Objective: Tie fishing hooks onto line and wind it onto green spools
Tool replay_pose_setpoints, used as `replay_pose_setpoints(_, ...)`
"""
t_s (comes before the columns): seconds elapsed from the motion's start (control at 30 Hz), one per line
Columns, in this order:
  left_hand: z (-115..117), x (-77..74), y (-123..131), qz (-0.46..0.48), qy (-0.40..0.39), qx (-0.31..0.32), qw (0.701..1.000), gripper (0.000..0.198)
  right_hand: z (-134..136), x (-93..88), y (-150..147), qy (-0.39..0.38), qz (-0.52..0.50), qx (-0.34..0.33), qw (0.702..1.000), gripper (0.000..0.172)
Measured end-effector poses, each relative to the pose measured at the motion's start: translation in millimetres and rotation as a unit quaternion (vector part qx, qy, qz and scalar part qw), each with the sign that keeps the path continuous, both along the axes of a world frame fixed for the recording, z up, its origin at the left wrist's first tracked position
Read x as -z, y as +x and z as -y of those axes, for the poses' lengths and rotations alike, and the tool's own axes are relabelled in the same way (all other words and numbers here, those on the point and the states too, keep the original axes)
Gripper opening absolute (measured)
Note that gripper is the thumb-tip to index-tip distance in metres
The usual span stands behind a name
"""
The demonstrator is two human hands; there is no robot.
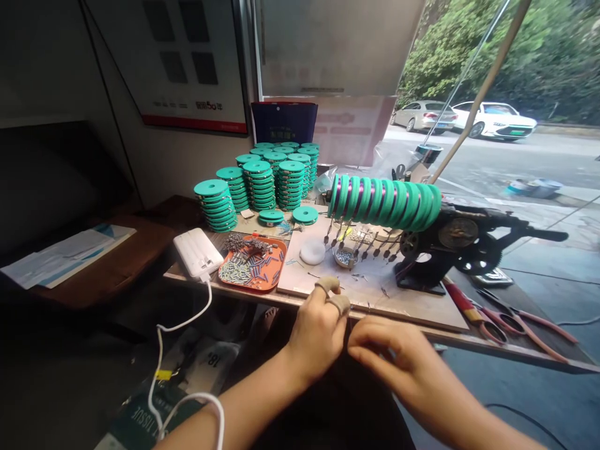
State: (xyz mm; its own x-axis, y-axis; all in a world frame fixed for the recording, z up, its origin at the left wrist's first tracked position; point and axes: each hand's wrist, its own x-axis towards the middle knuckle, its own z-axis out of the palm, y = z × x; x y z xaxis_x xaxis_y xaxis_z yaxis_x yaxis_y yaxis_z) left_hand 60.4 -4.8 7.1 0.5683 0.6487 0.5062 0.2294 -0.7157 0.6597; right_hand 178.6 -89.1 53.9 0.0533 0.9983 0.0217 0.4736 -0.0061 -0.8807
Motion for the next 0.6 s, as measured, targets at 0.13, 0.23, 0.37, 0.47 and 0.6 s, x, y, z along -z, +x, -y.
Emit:
replay_pose_setpoints(0.13,1.4,15.1,-3.1,-0.007,0.235,-0.058,0.97,0.024,-54.3,-35.1,8.6,-0.043,-0.001,-0.015,0.999,0.015)
replay_pose_setpoints(0.23,0.5,8.2,-3.9,0.002,0.18,-0.023,0.983,0.019,-89.7,-37.9,10.0,-0.077,0.024,-0.042,0.996,0.014)
replay_pose_setpoints(0.37,-5.7,-11.4,-1.6,0.108,-0.368,0.066,0.921,0.01,-71.1,-26.1,11.9,0.034,0.089,-0.017,0.995,0.011)
replay_pose_setpoints(0.47,-13.0,-17.7,1.9,0.14,-0.659,0.124,0.729,0.006,-29.6,-10.2,21.0,0.31,0.288,-0.012,0.906,0.015)
replay_pose_setpoints(0.6,-14.4,-15.5,4.8,0.136,-0.713,0.155,0.67,0.006,-3.3,20.1,28.2,0.429,0.413,-0.092,0.798,0.021)
